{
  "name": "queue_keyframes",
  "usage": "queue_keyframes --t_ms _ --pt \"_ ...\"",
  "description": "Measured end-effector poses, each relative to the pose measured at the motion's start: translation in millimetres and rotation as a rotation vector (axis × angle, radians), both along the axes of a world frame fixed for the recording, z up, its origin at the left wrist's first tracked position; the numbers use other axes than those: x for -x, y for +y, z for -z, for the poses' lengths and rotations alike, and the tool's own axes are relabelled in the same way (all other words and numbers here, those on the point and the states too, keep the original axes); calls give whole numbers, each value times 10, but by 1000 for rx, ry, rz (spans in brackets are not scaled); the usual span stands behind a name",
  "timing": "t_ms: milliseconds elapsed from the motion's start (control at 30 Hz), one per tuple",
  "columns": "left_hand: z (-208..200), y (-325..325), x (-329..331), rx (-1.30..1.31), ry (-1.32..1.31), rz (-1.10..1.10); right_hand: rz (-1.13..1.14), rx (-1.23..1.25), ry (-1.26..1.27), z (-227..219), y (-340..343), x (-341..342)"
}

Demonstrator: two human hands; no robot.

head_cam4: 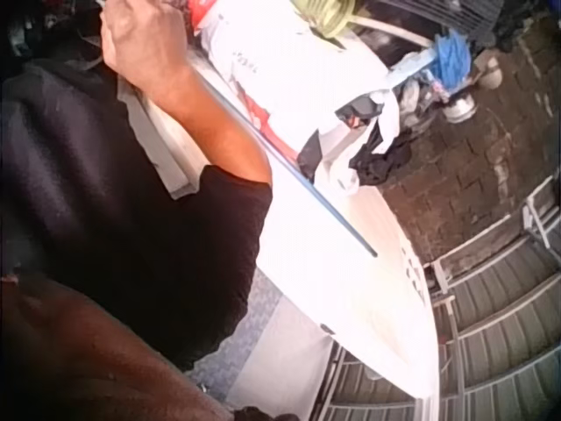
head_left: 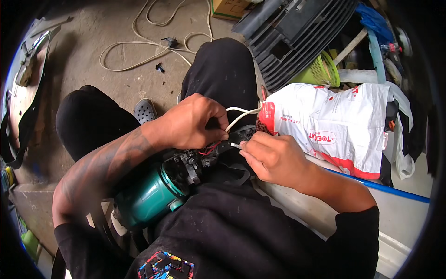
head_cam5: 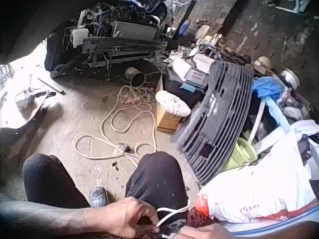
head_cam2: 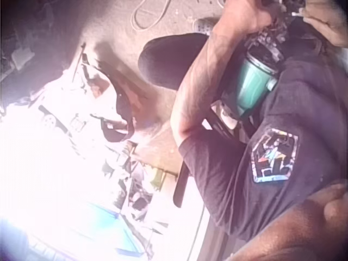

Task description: The person uses a small screwdriver to manipulate electrical connections inside a terminal box on a green water pump. The person strips wires by hand and positions them near the screws within the housing.

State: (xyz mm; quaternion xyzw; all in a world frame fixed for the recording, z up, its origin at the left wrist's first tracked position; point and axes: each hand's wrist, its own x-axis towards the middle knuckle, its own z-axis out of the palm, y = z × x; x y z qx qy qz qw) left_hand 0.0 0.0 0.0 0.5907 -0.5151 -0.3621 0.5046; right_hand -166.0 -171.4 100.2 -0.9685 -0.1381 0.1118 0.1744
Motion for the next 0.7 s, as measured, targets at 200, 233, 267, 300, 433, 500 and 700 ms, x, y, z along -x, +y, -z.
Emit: queue_keyframes --t_ms 200,233,267,300,433,500,700 --pt "7 20 -6 -7 -11 -13 -39 59 2 12 49 -33" --pt "8 19 -2 -5 -7 -10 -23 44 20 16 48 -30" --pt "9 18 2 -4 -3 -6 -8 30 39 15 48 -30" --pt "13 15 9 -1 -1 -9 -10 33 40 3 51 -33" --pt "21 8 25 37 -29 -16 33 14 102 -34 69 -40" --pt "12 7 25 45 -39 -19 35 9 105 -40 80 -38" --pt "15 7 30 56 -24 -11 41 24 111 -38 106 -34"
